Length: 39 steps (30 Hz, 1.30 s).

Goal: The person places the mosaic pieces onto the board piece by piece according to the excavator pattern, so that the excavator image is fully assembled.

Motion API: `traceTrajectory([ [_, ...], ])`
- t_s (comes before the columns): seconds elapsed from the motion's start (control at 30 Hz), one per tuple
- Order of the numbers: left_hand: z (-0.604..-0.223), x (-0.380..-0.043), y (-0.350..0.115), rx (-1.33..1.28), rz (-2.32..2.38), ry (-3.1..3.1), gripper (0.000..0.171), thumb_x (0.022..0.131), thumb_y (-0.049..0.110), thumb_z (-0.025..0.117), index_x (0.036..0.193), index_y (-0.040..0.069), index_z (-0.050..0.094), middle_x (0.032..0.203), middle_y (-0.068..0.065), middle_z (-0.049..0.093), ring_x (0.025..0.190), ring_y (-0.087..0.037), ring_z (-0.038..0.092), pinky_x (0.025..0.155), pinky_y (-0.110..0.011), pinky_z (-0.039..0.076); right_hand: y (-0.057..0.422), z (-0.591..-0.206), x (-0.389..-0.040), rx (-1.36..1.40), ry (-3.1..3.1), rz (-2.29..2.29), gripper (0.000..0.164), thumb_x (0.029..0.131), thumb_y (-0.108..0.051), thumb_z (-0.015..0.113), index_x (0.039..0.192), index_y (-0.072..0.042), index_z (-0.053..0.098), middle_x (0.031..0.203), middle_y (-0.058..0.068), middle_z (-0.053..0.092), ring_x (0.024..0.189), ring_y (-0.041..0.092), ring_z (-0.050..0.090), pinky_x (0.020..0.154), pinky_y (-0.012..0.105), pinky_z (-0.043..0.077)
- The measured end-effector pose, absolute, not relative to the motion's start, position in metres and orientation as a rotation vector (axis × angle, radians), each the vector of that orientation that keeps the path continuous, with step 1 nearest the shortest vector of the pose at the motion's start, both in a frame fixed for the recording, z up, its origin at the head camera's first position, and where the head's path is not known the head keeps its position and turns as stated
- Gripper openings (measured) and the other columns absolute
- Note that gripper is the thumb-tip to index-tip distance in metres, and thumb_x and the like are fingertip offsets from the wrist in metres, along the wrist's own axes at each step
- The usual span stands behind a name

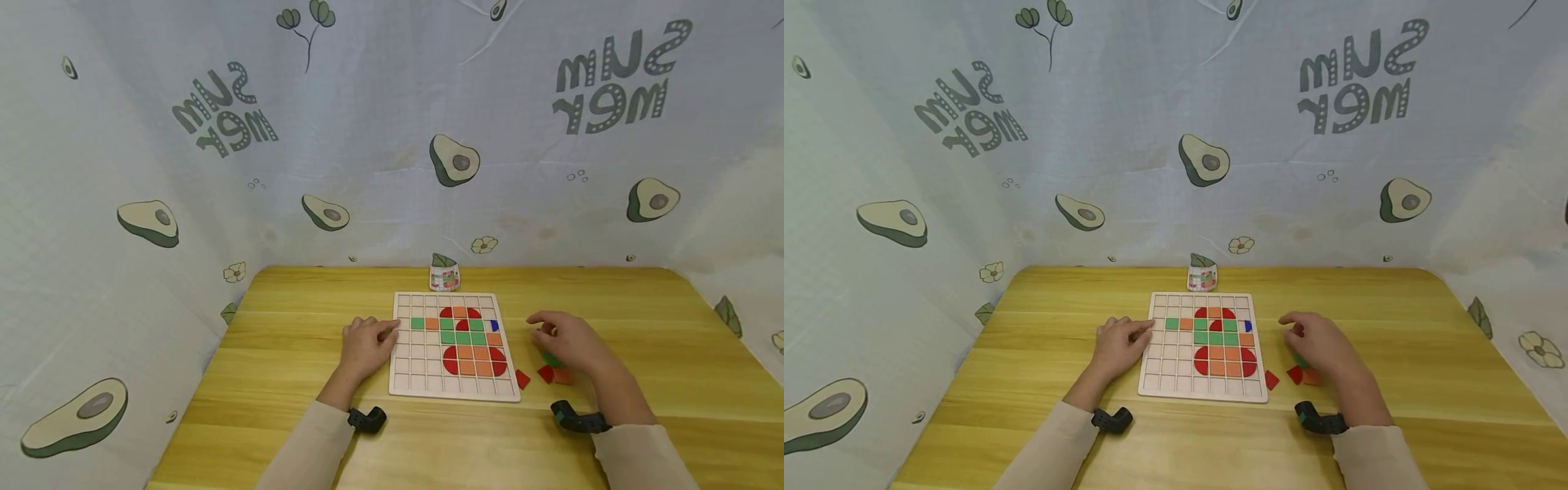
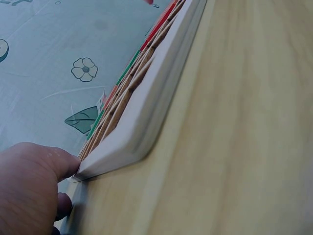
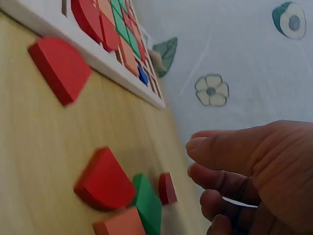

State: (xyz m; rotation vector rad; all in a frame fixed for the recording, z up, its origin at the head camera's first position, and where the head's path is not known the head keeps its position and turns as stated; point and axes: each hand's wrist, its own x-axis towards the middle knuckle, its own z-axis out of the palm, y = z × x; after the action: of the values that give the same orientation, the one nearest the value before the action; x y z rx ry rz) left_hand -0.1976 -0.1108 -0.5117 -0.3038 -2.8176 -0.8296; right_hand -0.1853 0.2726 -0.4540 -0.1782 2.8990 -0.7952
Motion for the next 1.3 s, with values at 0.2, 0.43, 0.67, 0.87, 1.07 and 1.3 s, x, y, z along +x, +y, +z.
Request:
traceTrajectory([
  [0.2, -0.512, -0.198, -0.111, -0.298, -0.834, -2.815, 0.029, 0.099, 0.035, 0.064, 0.126, 0.031, 0.075, 0.075, 0.01, 0.055, 0.077, -0.012, 0.04, 0.079, -0.035, 0.027, 0.305, -0.461, -0.184, -0.133, 2.925, -0.785, 0.032, 0.1, -0.011, 0.059, 0.129, 0.001, 0.062, 0.105, 0.02, 0.064, 0.092, 0.033, 0.059, 0.076, 0.045, 0.052],
  [0.43, -0.514, -0.198, -0.11, -0.291, -0.839, -2.816, 0.029, 0.099, 0.034, 0.064, 0.125, 0.031, 0.075, 0.074, 0.01, 0.054, 0.077, -0.013, 0.039, 0.08, -0.035, 0.027, 0.306, -0.47, -0.187, -0.111, 2.873, -0.794, 0.038, 0.1, -0.017, 0.062, 0.132, 0.002, 0.06, 0.101, 0.016, 0.065, 0.088, 0.026, 0.058, 0.077, 0.042, 0.05],
  [0.67, -0.513, -0.198, -0.11, -0.289, -0.852, -2.807, 0.029, 0.098, 0.033, 0.065, 0.125, 0.031, 0.075, 0.074, 0.01, 0.055, 0.077, -0.013, 0.039, 0.079, -0.035, 0.027, 0.289, -0.468, -0.19, -0.073, 2.846, -0.783, 0.05, 0.098, -0.025, 0.068, 0.139, 0.002, 0.056, 0.097, 0.014, 0.065, 0.081, 0.023, 0.055, 0.069, 0.032, 0.046],
  [0.87, -0.513, -0.197, -0.11, -0.288, -0.856, -2.813, 0.029, 0.098, 0.033, 0.065, 0.125, 0.031, 0.075, 0.074, 0.01, 0.054, 0.076, -0.013, 0.039, 0.08, -0.035, 0.026, 0.287, -0.475, -0.191, -0.077, 2.868, -0.762, 0.042, 0.099, -0.025, 0.066, 0.133, -0.001, 0.061, 0.093, 0.011, 0.062, 0.081, 0.023, 0.053, 0.068, 0.032, 0.044],
  [1.07, -0.513, -0.197, -0.11, -0.283, -0.859, -2.817, 0.029, 0.098, 0.033, 0.065, 0.125, 0.031, 0.075, 0.074, 0.011, 0.054, 0.077, -0.013, 0.039, 0.08, -0.035, 0.027, 0.288, -0.479, -0.193, -0.057, 2.882, -0.781, 0.04, 0.099, -0.025, 0.067, 0.129, 0.001, 0.061, 0.094, 0.011, 0.063, 0.081, 0.023, 0.053, 0.067, 0.031, 0.044],
  [1.3, -0.513, -0.197, -0.11, -0.285, -0.851, -2.821, 0.029, 0.099, 0.034, 0.064, 0.125, 0.031, 0.075, 0.075, 0.01, 0.055, 0.077, -0.013, 0.04, 0.081, -0.036, 0.028, 0.279, -0.474, -0.192, -0.059, 2.91, -0.743, 0.037, 0.1, -0.025, 0.066, 0.124, 0.002, 0.061, 0.09, 0.01, 0.061, 0.08, 0.022, 0.053, 0.069, 0.032, 0.045],
])
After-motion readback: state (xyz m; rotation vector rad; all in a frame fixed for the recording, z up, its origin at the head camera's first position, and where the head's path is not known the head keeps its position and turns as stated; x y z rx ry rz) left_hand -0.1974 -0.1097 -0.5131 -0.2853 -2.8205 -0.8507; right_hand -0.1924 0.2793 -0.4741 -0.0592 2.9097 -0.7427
